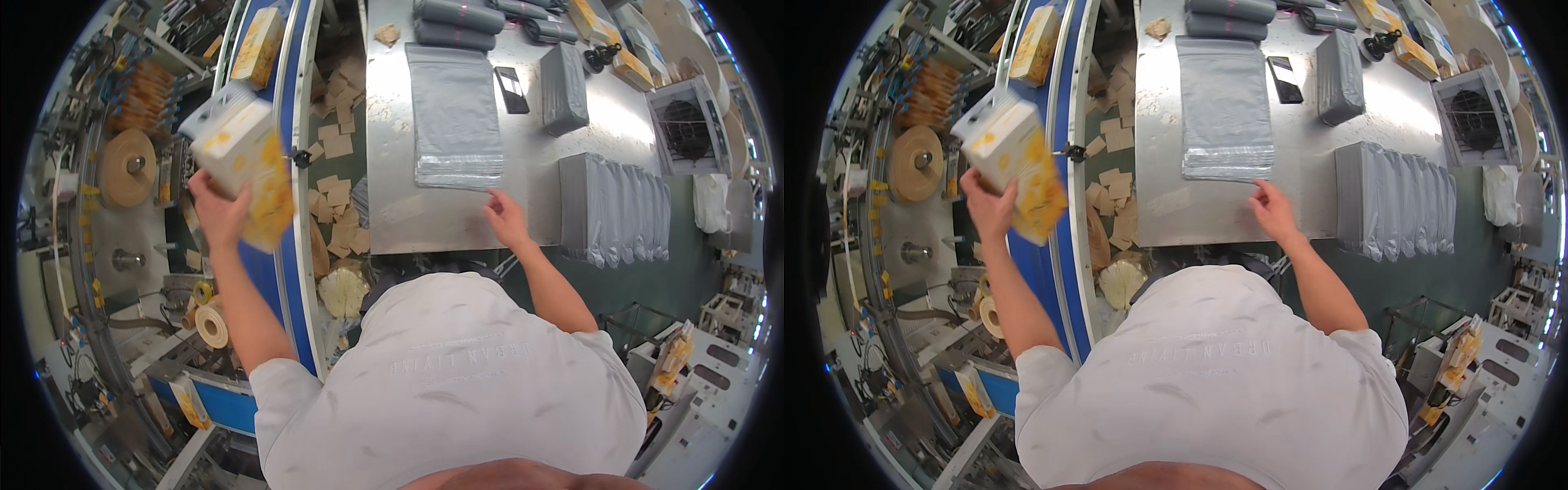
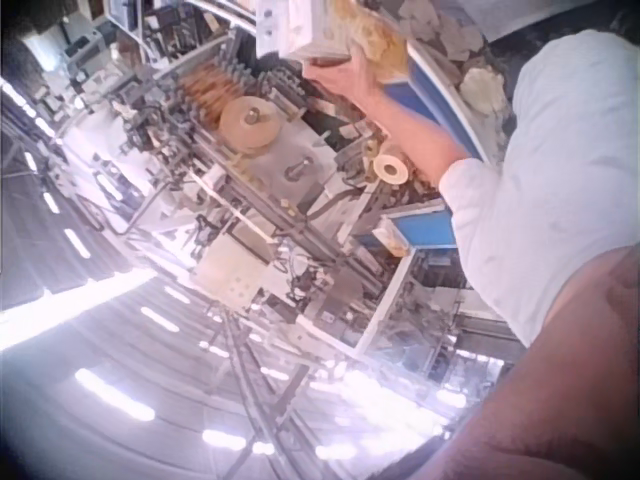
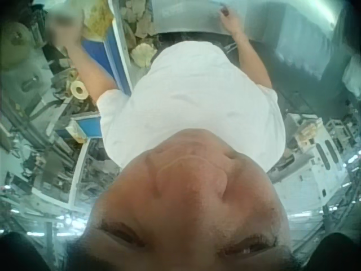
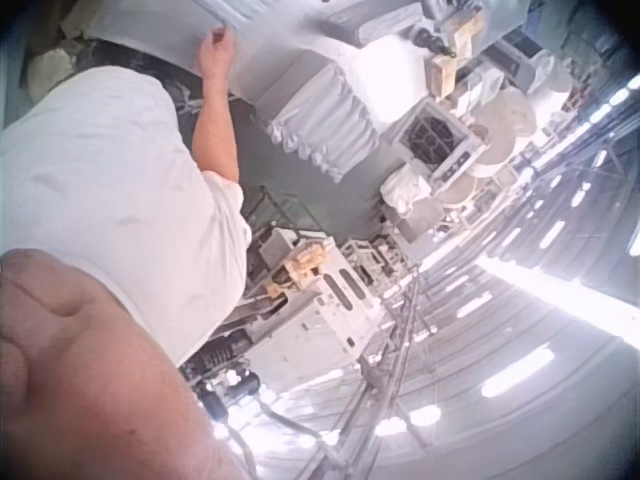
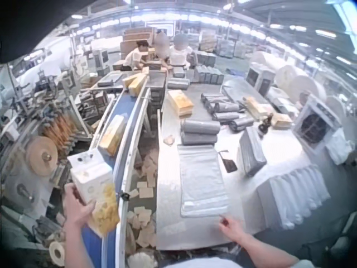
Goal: The person repeatedly picks up small yellow boxes from a conveyor belt, places them into gray plastic shipping bags on a metal table, seals the bags, and stacks them.
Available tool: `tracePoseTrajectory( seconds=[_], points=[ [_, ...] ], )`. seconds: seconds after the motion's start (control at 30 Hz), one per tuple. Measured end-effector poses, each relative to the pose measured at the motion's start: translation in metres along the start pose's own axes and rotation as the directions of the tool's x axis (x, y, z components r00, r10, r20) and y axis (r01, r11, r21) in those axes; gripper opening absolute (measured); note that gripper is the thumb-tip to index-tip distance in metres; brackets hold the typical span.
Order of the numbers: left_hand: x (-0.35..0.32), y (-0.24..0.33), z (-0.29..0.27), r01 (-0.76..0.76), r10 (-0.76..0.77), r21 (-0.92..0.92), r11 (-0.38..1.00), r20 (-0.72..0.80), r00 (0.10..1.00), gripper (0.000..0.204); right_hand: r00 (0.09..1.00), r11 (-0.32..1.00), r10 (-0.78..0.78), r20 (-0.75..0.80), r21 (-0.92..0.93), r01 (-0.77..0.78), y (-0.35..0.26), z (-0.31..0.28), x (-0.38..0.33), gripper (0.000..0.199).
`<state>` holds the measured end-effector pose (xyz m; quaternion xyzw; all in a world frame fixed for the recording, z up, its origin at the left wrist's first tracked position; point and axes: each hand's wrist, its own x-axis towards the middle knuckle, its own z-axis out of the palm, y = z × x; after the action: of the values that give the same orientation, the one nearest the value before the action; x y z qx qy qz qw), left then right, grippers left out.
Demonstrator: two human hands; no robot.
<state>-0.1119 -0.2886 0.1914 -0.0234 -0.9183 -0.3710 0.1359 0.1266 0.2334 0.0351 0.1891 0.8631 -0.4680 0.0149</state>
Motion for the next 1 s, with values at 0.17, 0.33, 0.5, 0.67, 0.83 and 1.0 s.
tracePoseTrajectory(
  seconds=[0.17, 0.33, 0.5, 0.67, 0.83, 1.0],
  points=[
    [-0.044, 0.119, 0.176, 0.226, 0.111, -0.606, 0.762, 0.467, 0.877, 0.071, 0.969, 0.847, -0.236, -0.077, 0.473, 0.244, -0.06, 0.011, 0.018, 0.065],
    [-0.165, 0.12, 0.341, 0.288, 0.039, -0.444, 0.849, 0.596, 0.802, 0.065, 1.0, 0.93, 0.023, 0.019, 0.365, -0.029, -0.013, -0.001, 0.041, 0.071],
    [-0.107, 0.158, 0.366, 0.43, -0.044, -0.57, 0.7, 0.567, 0.823, 0.067, 0.997, 0.992, 0.016, 0.079, 0.122, -0.025, 0.017, -0.034, 0.059, 0.054],
    [-0.069, 0.151, 0.371, 0.441, -0.038, -0.491, 0.751, 0.635, 0.771, 0.075, 0.905, 0.723, -0.39, 0.171, -0.552, 0.416, 0.025, -0.053, 0.145, 0.051],
    [-0.064, 0.179, 0.356, -0.337, 0.336, -0.143, 0.931, 0.7, 0.63, 0.061, 0.918, 0.715, -0.248, 0.31, -0.581, 0.389, 0.004, -0.067, 0.155, 0.069],
    [-0.081, 0.235, 0.355, -0.6, 0.452, 0.081, 0.796, 0.579, 0.678, 0.071, 0.893, 0.78, -0.401, 0.206, -0.435, 0.45, -0.014, -0.09, 0.133, 0.074]
  ],
)
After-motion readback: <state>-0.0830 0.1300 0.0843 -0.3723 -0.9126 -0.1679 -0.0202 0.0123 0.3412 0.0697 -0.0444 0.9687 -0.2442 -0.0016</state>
